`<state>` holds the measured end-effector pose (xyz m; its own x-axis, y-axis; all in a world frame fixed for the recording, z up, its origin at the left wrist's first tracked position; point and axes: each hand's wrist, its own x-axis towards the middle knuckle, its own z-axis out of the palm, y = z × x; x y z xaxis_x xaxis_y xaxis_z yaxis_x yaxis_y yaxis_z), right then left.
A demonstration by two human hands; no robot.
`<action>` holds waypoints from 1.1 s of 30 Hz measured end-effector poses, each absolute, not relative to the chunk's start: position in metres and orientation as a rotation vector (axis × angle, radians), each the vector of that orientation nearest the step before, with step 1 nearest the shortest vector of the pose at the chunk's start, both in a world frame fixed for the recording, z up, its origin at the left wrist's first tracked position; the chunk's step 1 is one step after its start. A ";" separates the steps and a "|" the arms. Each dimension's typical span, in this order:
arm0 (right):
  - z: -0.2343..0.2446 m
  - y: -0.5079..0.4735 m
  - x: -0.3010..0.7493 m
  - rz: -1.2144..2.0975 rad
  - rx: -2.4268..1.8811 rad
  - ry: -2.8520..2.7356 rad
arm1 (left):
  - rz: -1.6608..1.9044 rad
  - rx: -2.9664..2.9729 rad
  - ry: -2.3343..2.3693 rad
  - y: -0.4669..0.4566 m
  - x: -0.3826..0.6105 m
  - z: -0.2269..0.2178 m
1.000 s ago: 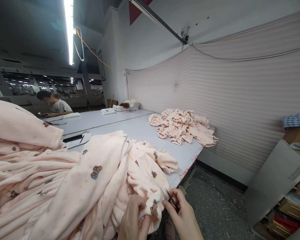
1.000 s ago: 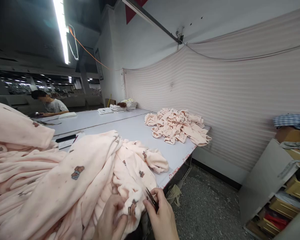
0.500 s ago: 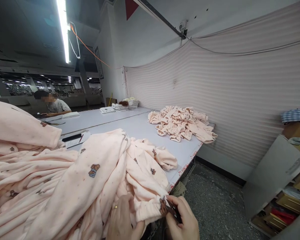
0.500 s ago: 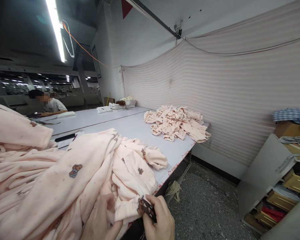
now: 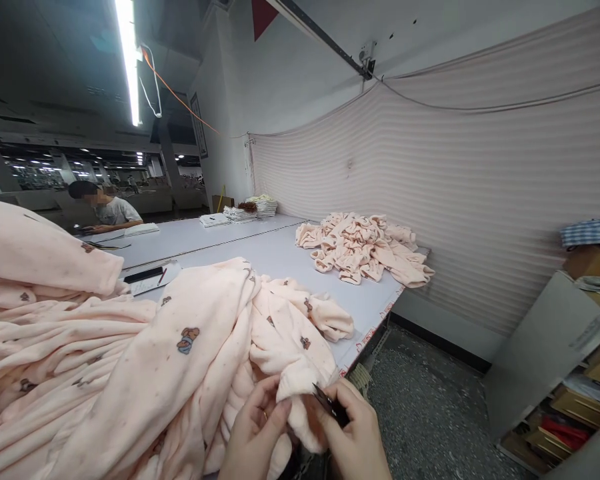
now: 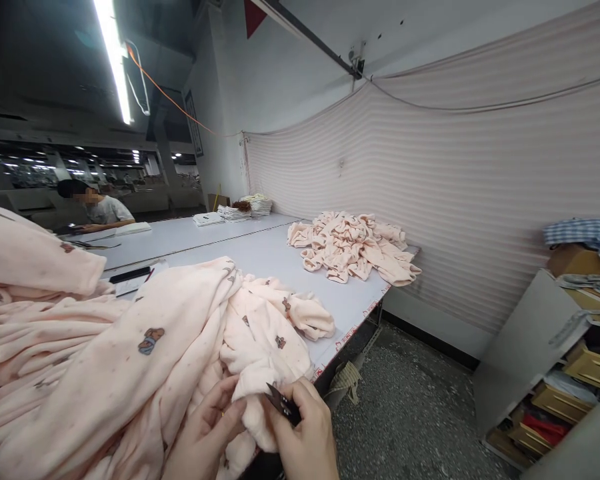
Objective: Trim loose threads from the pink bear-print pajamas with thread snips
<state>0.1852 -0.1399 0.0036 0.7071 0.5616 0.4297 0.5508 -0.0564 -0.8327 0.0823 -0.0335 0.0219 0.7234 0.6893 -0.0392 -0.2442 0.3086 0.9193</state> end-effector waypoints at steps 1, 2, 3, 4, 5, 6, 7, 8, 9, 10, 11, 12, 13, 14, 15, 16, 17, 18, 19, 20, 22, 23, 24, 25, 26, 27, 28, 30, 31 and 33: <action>0.004 -0.136 0.185 -0.004 -1.700 -0.863 | 0.609 1.021 0.494 -0.032 0.081 0.024; 0.003 -0.132 0.185 -0.026 -1.703 -0.833 | 0.577 0.948 0.509 -0.030 0.081 0.026; 0.003 -0.128 0.184 -0.051 -1.709 -0.807 | 0.555 0.880 0.519 -0.029 0.081 0.027; 0.003 -0.123 0.183 -0.071 -1.715 -0.793 | 0.545 0.824 0.526 -0.029 0.081 0.028; 0.003 -0.119 0.183 -0.083 -1.719 -0.798 | 0.542 0.779 0.528 -0.029 0.081 0.029; 0.004 -0.116 0.182 -0.082 -1.724 -0.825 | 0.543 0.746 0.526 -0.028 0.082 0.030; 0.005 -0.114 0.181 -0.068 -1.735 -0.868 | 0.553 0.723 0.521 -0.028 0.083 0.031; 0.007 -0.114 0.181 -0.049 -1.752 -0.922 | 0.564 0.709 0.515 -0.027 0.083 0.032; 0.010 -0.117 0.180 -0.027 -1.775 -0.981 | 0.575 0.703 0.506 -0.026 0.084 0.034; 0.012 -0.120 0.180 -0.004 -1.801 -1.047 | 0.585 0.700 0.497 -0.025 0.084 0.035; 0.015 -0.125 0.181 0.011 -1.824 -1.113 | 0.594 0.700 0.492 -0.023 0.084 0.036; 0.017 -0.131 0.181 0.006 -1.846 -1.172 | 0.602 0.701 0.491 -0.022 0.083 0.037; 0.018 -0.136 0.182 -0.028 -1.869 -1.220 | 0.604 0.703 0.494 -0.021 0.083 0.037; 0.018 -0.141 0.182 -0.087 -1.897 -1.260 | 0.607 0.706 0.498 -0.020 0.083 0.036; 0.017 -0.145 0.183 -0.167 -1.927 -1.292 | 0.612 0.710 0.501 -0.019 0.083 0.036; 0.016 -0.147 0.183 -0.260 -1.957 -1.309 | 0.614 0.713 0.503 -0.019 0.083 0.035; 0.015 -0.148 0.183 -0.347 -1.983 -1.315 | 0.614 0.715 0.503 -0.020 0.084 0.034; 0.014 -0.148 0.182 -0.411 -1.997 -1.316 | 0.612 0.715 0.502 -0.020 0.084 0.033; 0.013 -0.147 0.182 -0.447 -2.002 -1.312 | 0.609 0.712 0.503 -0.020 0.084 0.033; 0.012 -0.146 0.181 -0.460 -2.001 -1.300 | 0.608 0.712 0.503 -0.021 0.084 0.033; 0.011 -0.144 0.180 -0.442 -1.998 -1.259 | 0.608 0.720 0.492 -0.021 0.085 0.033; 0.011 -0.144 0.179 -0.419 -1.992 -1.245 | 0.610 0.729 0.481 -0.021 0.084 0.033; 0.011 -0.143 0.179 -0.396 -1.982 -1.237 | 0.609 0.736 0.472 -0.021 0.084 0.033; 0.011 -0.143 0.178 -0.381 -1.970 -1.230 | 0.603 0.742 0.464 -0.021 0.084 0.033; 0.010 -0.143 0.178 -0.372 -1.958 -1.217 | 0.592 0.743 0.455 -0.020 0.084 0.033; 0.010 -0.143 0.178 -0.368 -1.946 -1.195 | 0.580 0.741 0.448 -0.020 0.084 0.033; 0.009 -0.144 0.178 -0.359 -1.936 -1.169 | 0.568 0.736 0.442 -0.020 0.084 0.033; 0.008 -0.144 0.180 -0.310 -1.915 -1.118 | 0.556 0.733 0.435 -0.021 0.084 0.034; 0.009 -0.144 0.181 -0.268 -1.896 -1.106 | 0.558 0.738 0.437 -0.022 0.084 0.034; 0.010 -0.143 0.182 -0.187 -1.833 -1.098 | 0.559 0.765 0.452 -0.022 0.084 0.035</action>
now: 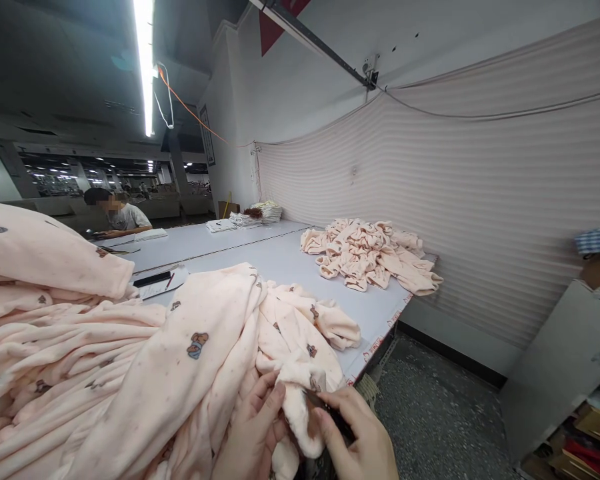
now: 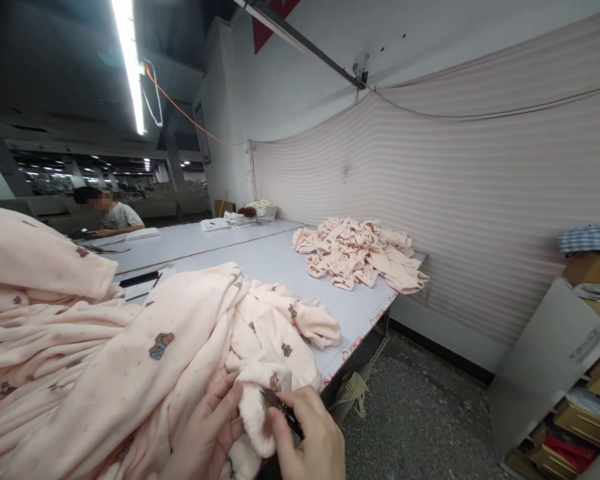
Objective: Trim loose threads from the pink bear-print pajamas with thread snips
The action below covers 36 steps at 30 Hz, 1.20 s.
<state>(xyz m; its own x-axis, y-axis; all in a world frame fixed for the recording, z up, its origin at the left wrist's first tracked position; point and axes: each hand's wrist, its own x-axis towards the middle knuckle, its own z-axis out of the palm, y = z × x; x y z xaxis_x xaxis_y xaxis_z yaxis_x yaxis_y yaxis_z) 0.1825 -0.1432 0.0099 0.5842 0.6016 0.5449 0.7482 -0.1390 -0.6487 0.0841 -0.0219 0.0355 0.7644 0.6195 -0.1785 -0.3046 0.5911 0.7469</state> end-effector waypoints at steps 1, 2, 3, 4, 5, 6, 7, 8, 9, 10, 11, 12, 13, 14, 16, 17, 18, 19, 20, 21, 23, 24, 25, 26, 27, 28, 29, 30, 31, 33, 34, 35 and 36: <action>0.011 -0.142 0.183 -0.154 -1.796 -1.103 | 0.554 0.783 0.462 -0.021 0.084 0.036; 0.013 -0.141 0.184 -0.119 -1.759 -1.116 | 0.537 0.802 0.470 -0.021 0.085 0.037; 0.014 -0.139 0.184 -0.080 -1.727 -1.134 | 0.517 0.820 0.478 -0.019 0.086 0.037; 0.015 -0.137 0.184 -0.037 -1.703 -1.155 | 0.503 0.834 0.478 -0.018 0.087 0.038; 0.016 -0.134 0.184 0.001 -1.679 -1.171 | 0.487 0.844 0.465 -0.017 0.088 0.038; 0.015 -0.130 0.185 0.034 -1.652 -1.172 | 0.474 0.847 0.441 -0.016 0.089 0.038; 0.013 -0.126 0.185 0.053 -1.619 -1.143 | 0.465 0.842 0.417 -0.015 0.090 0.037; 0.010 -0.122 0.186 0.066 -1.575 -1.082 | 0.461 0.838 0.402 -0.016 0.091 0.035; 0.006 -0.118 0.187 0.092 -1.514 -0.994 | 0.464 0.845 0.396 -0.017 0.092 0.032; 0.002 -0.113 0.187 0.140 -1.430 -0.875 | 0.471 0.874 0.397 -0.019 0.094 0.027; -0.003 -0.108 0.187 0.208 -1.325 -0.738 | 0.504 0.938 0.408 -0.022 0.096 0.021; -0.009 -0.103 0.186 0.294 -1.206 -0.601 | 0.574 1.050 0.425 -0.025 0.097 0.013; -0.013 -0.099 0.185 0.383 -1.086 -0.474 | 0.670 1.206 0.442 -0.029 0.099 0.005; -0.017 -0.096 0.183 0.457 -0.979 -0.371 | 0.778 1.382 0.458 -0.031 0.101 -0.003; -0.022 -0.095 0.179 0.518 -0.849 -0.250 | 0.921 1.681 0.470 -0.034 0.103 -0.016; -0.023 -0.097 0.177 0.515 -0.829 -0.229 | 0.932 1.771 0.460 -0.033 0.104 -0.020; -0.022 -0.102 0.177 0.503 -0.833 -0.230 | 0.913 1.824 0.443 -0.032 0.104 -0.022; -0.021 -0.108 0.177 0.489 -0.856 -0.252 | 0.893 1.857 0.428 -0.030 0.104 -0.024; -0.019 -0.115 0.179 0.469 -0.901 -0.289 | 0.897 1.898 0.421 -0.028 0.103 -0.025; -0.016 -0.123 0.182 0.431 -0.969 -0.340 | 0.932 1.957 0.421 -0.026 0.101 -0.025; -0.009 -0.137 0.191 0.280 -1.155 -0.480 | 1.071 2.105 0.398 -0.024 0.098 -0.026; -0.005 -0.141 0.195 0.189 -1.262 -0.571 | 1.153 2.167 0.363 -0.024 0.096 -0.027; -0.001 -0.144 0.198 0.112 -1.361 -0.679 | 1.242 2.210 0.330 -0.025 0.094 -0.027; 0.002 -0.145 0.201 0.070 -1.445 -0.804 | 1.339 2.236 0.309 -0.025 0.091 -0.027; 0.003 -0.145 0.203 0.065 -1.512 -0.935 | 1.436 2.248 0.306 -0.025 0.089 -0.026; 0.004 -0.144 0.204 0.087 -1.563 -1.052 | 1.520 2.257 0.320 -0.024 0.086 -0.025; 0.003 -0.143 0.205 0.114 -1.598 -1.139 | 1.581 2.268 0.336 -0.023 0.083 -0.023; 0.002 -0.143 0.204 0.134 -1.624 -1.179 | 1.618 2.284 0.342 -0.022 0.081 -0.020; 0.000 -0.144 0.203 0.141 -1.648 -1.177 | 1.633 2.304 0.336 -0.020 0.078 -0.017; -0.003 -0.147 0.200 0.119 -1.684 -1.115 | 1.646 2.350 0.295 -0.016 0.075 -0.011; -0.004 -0.149 0.199 0.109 -1.691 -1.105 | 1.662 2.374 0.261 -0.015 0.074 -0.008; -0.003 -0.150 0.198 0.111 -1.698 -1.125 | 1.682 2.398 0.225 -0.015 0.074 -0.005; -0.002 -0.152 0.196 0.124 -1.709 -1.165 | 1.704 2.422 0.195 -0.015 0.074 -0.002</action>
